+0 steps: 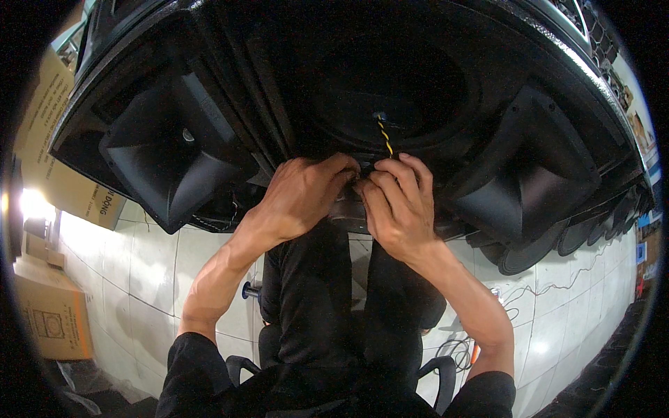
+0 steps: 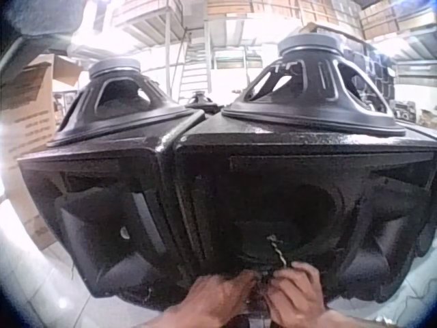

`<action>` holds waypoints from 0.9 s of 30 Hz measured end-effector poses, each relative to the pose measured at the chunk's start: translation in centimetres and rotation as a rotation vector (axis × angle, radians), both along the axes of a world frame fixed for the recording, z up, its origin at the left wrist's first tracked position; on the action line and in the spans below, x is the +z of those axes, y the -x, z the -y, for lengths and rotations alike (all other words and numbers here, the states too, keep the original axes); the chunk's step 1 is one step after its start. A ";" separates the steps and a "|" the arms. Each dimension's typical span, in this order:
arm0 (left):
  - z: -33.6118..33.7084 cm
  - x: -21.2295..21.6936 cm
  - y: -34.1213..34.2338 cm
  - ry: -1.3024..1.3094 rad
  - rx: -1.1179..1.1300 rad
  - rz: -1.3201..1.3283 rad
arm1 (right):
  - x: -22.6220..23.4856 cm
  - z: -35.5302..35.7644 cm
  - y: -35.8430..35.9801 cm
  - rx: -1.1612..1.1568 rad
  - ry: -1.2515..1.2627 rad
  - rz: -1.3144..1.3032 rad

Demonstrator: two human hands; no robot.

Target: The person assembles a speaker by soldering wires to a small driver, connecting a yellow-and-black twisted wire, and installing the driver into a large black enclosure. They then attach a larger woofer and connect red and black wires to its terminals.

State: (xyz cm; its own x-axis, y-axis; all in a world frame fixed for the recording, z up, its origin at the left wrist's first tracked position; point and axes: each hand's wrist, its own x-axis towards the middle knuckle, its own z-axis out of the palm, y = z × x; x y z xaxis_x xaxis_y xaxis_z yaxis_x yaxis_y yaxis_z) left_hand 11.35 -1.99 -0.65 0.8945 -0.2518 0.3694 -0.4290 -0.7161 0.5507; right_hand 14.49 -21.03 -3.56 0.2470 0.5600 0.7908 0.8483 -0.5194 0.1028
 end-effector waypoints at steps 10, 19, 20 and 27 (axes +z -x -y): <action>0.1 0.7 -0.4 -0.181 0.011 -0.033 | 0.1 -0.3 0.1 0.018 -0.017 0.000; 1.3 2.7 -0.4 -0.529 -0.108 0.031 | 0.1 0.1 0.0 0.026 0.018 0.017; 1.2 2.8 -0.5 -0.560 -0.143 0.053 | 0.1 0.1 -0.1 0.028 0.020 0.018; 0.5 2.7 -1.3 -0.615 -0.172 0.096 | 0.2 -0.1 -0.1 0.022 0.032 0.029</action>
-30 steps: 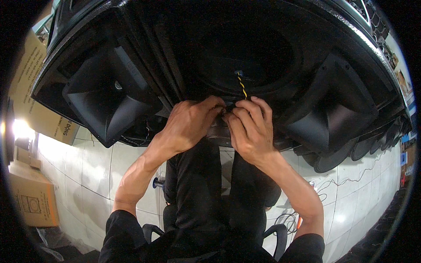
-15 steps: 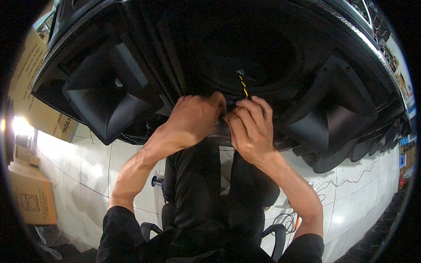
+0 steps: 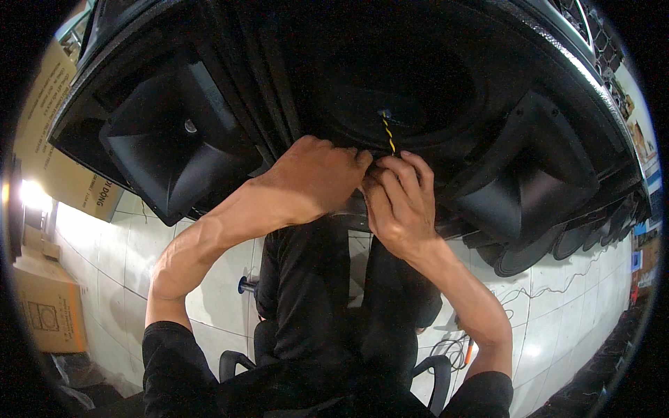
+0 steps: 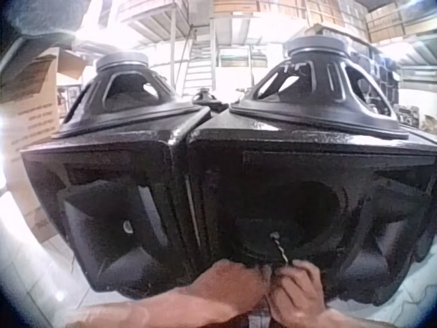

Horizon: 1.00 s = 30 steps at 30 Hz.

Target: The person assembles a speaker by soldering wires to a small driver, connecting a yellow-and-black twisted wire, and installing the driver into a large black enclosure. They then attach a larger woofer and connect red and black wires to its terminals.

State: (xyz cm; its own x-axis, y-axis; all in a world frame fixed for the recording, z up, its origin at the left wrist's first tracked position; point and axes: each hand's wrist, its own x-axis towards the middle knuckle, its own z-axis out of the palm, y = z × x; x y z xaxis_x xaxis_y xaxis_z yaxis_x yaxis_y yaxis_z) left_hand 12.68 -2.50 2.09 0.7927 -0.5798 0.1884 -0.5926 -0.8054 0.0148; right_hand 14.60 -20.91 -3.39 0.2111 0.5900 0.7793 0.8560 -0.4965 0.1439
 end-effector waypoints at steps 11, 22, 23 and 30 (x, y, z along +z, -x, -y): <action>-0.9 -0.3 0.8 0.116 -0.019 0.062 | 0.7 0.1 0.0 -0.036 0.037 0.032; -1.5 -2.2 4.3 0.711 0.265 0.101 | 1.0 2.7 2.7 -0.053 -0.131 -0.035; -1.3 -2.4 4.9 0.743 0.294 0.098 | 1.0 3.7 3.6 -0.078 -0.139 -0.069; -3.2 -9.6 9.7 0.961 0.524 0.362 | -3.1 9.6 8.7 -0.278 -0.230 -0.272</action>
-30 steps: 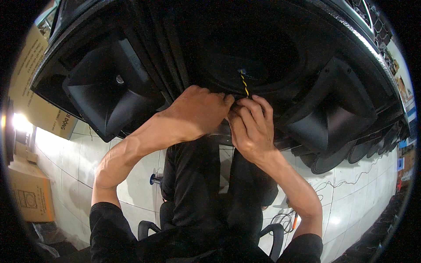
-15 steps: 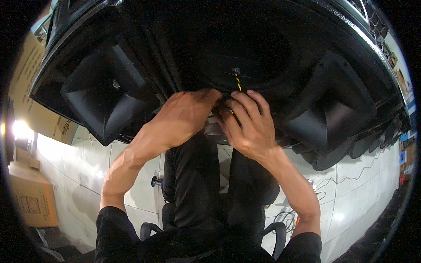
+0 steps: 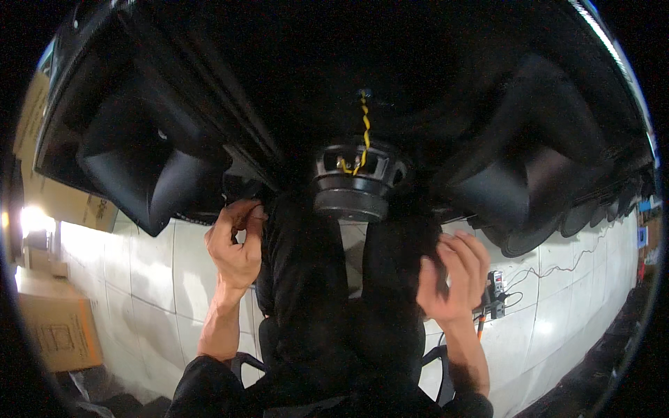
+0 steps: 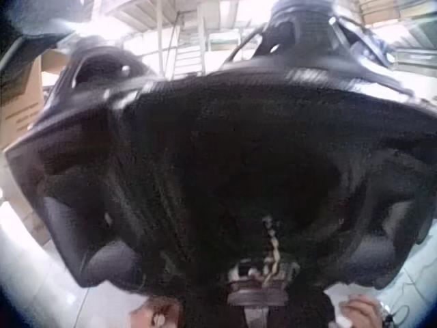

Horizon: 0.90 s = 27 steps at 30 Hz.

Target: The person assembles a speaker by soldering wires to a small driver, connecting a yellow-and-black twisted wire, and installing the driver into a large black enclosure. They then attach a larger woofer and connect red and black wires to its terminals.

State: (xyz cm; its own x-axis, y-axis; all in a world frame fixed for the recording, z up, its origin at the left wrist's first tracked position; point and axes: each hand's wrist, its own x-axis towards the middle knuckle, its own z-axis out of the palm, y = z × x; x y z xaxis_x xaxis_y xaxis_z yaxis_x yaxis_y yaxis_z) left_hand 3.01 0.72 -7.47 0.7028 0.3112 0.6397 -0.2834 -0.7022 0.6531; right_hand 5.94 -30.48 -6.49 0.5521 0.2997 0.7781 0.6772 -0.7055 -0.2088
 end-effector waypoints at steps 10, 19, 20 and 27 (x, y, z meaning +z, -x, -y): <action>-7.6 -16.0 10.8 1.275 0.740 -0.243 | -10.7 5.9 2.5 -0.304 -0.021 -0.372; -8.8 -27.4 16.6 0.569 0.806 -1.112 | -10.3 5.3 2.4 -0.303 -0.032 -0.368; -8.7 -26.2 14.7 1.084 0.952 -0.986 | -10.3 5.5 2.5 -0.314 -0.033 -0.380; -10.5 -36.6 20.0 0.715 0.513 -0.763 | -9.4 4.9 2.6 -0.297 0.003 -0.454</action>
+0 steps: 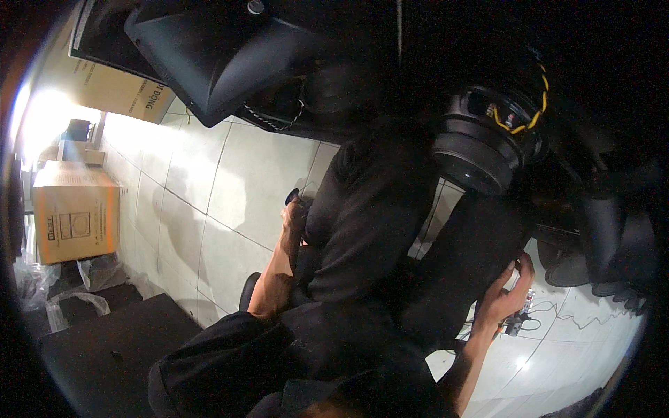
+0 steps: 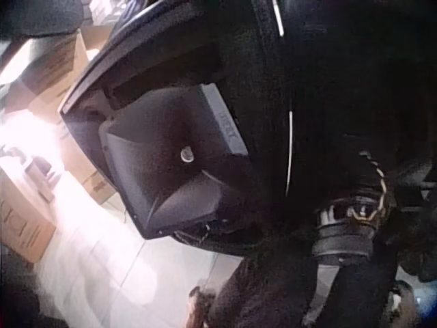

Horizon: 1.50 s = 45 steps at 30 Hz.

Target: The person assembles a speaker by soldering wires to a small driver, connecting a yellow-and-black twisted wire, and installing the driver into a large black enclosure. They then attach a larger woofer and connect red and black wires to its terminals.

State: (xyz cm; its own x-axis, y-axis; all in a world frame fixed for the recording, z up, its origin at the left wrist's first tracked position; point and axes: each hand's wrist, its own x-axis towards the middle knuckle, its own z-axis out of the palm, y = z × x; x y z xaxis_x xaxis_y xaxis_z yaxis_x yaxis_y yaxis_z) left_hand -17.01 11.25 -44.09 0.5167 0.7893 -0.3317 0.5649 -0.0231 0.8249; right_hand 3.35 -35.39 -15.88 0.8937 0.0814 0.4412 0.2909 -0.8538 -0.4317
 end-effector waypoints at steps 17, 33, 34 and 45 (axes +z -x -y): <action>18.1 36.3 -9.4 0.731 -0.295 0.855 | 10.1 -13.2 4.2 0.681 -1.069 -0.512; 20.4 35.7 -12.2 0.716 -0.563 0.813 | 6.9 -5.4 3.6 0.430 -0.876 -0.178; 20.3 35.9 -12.3 0.687 -0.484 0.821 | 6.1 -2.1 3.5 0.340 -0.746 -0.152; 18.0 38.6 -14.2 0.718 -0.500 1.015 | -16.1 39.6 22.0 0.094 0.953 -0.607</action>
